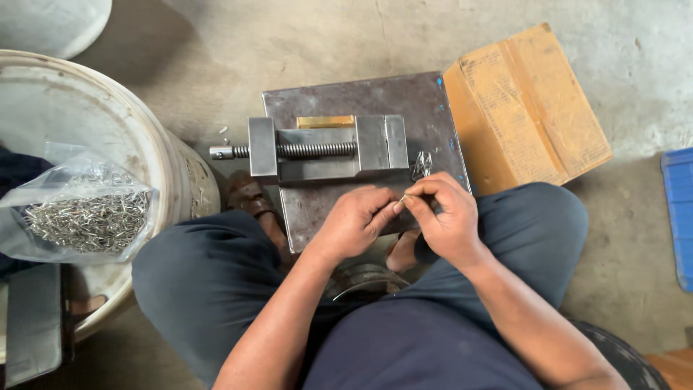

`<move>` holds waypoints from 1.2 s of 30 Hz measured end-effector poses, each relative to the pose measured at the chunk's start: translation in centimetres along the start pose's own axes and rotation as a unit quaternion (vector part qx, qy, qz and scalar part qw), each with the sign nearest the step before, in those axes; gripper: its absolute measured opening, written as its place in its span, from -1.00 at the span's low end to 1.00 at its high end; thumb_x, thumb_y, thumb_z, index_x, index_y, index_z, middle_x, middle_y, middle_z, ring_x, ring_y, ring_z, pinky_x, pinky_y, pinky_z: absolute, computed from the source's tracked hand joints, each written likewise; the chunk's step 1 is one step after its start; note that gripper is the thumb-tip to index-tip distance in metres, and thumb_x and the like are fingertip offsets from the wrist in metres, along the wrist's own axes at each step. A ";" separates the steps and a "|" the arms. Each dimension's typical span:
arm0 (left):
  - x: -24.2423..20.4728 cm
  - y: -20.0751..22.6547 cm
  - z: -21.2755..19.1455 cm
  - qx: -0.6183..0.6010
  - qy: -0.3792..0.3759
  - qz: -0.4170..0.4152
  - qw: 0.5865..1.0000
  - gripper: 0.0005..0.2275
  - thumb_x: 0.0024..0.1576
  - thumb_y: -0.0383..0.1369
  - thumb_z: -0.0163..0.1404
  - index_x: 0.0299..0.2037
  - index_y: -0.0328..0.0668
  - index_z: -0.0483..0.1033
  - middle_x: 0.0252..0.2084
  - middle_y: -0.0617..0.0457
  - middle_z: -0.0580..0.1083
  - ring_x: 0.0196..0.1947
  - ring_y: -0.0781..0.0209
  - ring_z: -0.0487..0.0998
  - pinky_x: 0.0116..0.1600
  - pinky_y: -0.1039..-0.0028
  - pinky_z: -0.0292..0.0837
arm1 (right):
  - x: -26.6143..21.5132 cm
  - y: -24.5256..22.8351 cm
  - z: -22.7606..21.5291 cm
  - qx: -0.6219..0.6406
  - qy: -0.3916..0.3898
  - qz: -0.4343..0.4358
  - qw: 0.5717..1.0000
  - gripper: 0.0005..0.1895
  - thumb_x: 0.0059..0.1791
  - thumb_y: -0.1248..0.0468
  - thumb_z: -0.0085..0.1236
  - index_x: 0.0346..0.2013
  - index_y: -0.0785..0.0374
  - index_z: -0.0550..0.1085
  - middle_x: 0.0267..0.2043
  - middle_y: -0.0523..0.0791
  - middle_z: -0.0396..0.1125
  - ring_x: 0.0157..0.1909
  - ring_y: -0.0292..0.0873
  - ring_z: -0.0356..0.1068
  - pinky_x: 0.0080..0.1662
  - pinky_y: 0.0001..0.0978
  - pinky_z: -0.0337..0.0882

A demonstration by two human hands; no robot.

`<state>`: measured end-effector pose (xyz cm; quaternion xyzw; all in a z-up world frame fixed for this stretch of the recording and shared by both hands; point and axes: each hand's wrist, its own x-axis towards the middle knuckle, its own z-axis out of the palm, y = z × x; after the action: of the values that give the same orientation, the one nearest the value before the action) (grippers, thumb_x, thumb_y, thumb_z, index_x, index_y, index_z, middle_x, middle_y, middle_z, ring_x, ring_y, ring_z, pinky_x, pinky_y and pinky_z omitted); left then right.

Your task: The person sits on the floor and uses a bench vise to assemble small metal components. They pick up individual pieces, place them into the vise jaws, and tighten the screw to secure them. The person repeats this process for multiple items, occasionally adjusting the vise or moving parts between the vise and a nearby surface.

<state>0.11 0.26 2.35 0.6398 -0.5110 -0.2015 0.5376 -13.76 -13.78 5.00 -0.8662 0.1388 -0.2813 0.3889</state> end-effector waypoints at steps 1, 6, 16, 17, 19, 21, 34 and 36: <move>0.0 -0.2 0.0 0.002 0.001 -0.008 1.000 -0.84 0.26 -0.29 0.03 -0.19 -0.22 0.53 -0.38 -0.12 0.48 -0.32 -0.14 0.51 -0.24 0.20 0.39 | -0.1 0.4 0.2 0.067 -0.018 0.047 0.996 -0.89 0.02 0.39 0.26 -0.19 0.33 0.51 -0.24 -0.13 0.40 -0.26 -0.30 0.39 -0.18 -0.50 0.41; -0.3 -0.7 0.2 -0.034 0.017 -0.015 0.999 -0.87 0.27 -0.32 0.02 -0.18 -0.21 0.52 -0.36 -0.10 0.49 -0.33 -0.09 0.52 -0.24 0.26 0.41 | 0.5 1.5 -0.6 0.202 -0.091 0.154 0.963 -0.88 0.02 0.37 0.22 -0.17 0.36 0.52 -0.22 -0.19 0.41 -0.31 -0.38 0.35 -0.26 -0.56 0.39; -0.2 0.3 -0.5 -0.138 0.044 -0.099 0.984 -0.76 0.23 -0.29 0.07 -0.01 -0.27 0.51 -0.45 -0.01 0.50 -0.48 0.27 0.49 -0.32 0.43 0.44 | 5.7 -0.9 -0.9 -0.026 -0.015 -0.043 0.999 -0.93 0.04 0.40 0.23 -0.22 0.35 0.51 -0.22 -0.11 0.43 -0.21 -0.28 0.43 -0.12 -0.44 0.43; -0.2 0.5 -0.5 -0.130 0.043 -0.109 0.984 -0.74 0.21 -0.29 0.09 0.00 -0.28 0.51 -0.49 -0.01 0.48 -0.51 0.27 0.44 -0.34 0.43 0.42 | 6.6 -0.9 -0.9 -0.032 -0.016 -0.048 0.998 -0.92 0.04 0.39 0.24 -0.21 0.35 0.52 -0.23 -0.10 0.42 -0.24 -0.27 0.42 -0.15 -0.44 0.42; -0.1 0.6 -0.7 -0.124 0.038 -0.092 0.987 -0.78 0.20 -0.30 0.10 -0.06 -0.29 0.53 -0.47 0.01 0.48 -0.50 0.29 0.43 -0.34 0.44 0.41 | 8.0 -0.8 -0.7 -0.033 -0.025 -0.052 0.998 -0.92 0.05 0.39 0.25 -0.21 0.34 0.53 -0.25 -0.10 0.41 -0.26 -0.27 0.40 -0.18 -0.45 0.41; -0.2 0.6 -0.8 -0.125 0.039 -0.084 0.988 -0.80 0.20 -0.31 0.11 -0.10 -0.29 0.54 -0.46 0.01 0.48 -0.49 0.29 0.43 -0.33 0.45 0.41 | 8.6 -0.8 -0.4 -0.024 -0.043 -0.045 0.998 -0.93 0.05 0.38 0.24 -0.20 0.33 0.53 -0.26 -0.11 0.40 -0.27 -0.27 0.40 -0.19 -0.46 0.41; -0.1 0.6 -0.9 -0.121 0.041 -0.092 0.987 -0.80 0.19 -0.33 0.12 -0.10 -0.30 0.54 -0.48 0.03 0.47 -0.51 0.30 0.43 -0.35 0.46 0.39 | 9.1 -0.7 0.3 -0.057 -0.053 -0.072 0.994 -0.92 0.02 0.37 0.29 -0.22 0.31 0.57 -0.20 -0.11 0.43 -0.22 -0.23 0.42 -0.19 -0.42 0.42; -0.1 0.6 -0.8 -0.123 0.042 -0.091 0.987 -0.80 0.19 -0.33 0.12 -0.10 -0.30 0.54 -0.48 0.03 0.47 -0.51 0.30 0.42 -0.35 0.46 0.39 | 9.2 -0.9 0.3 -0.066 -0.049 -0.071 0.994 -0.92 0.01 0.36 0.30 -0.22 0.30 0.59 -0.21 -0.10 0.43 -0.21 -0.22 0.43 -0.19 -0.41 0.41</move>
<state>0.46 0.84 3.12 0.6204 -0.3986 -0.2843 0.6127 -6.12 -17.22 8.99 -0.9105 0.0762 -0.2556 0.3160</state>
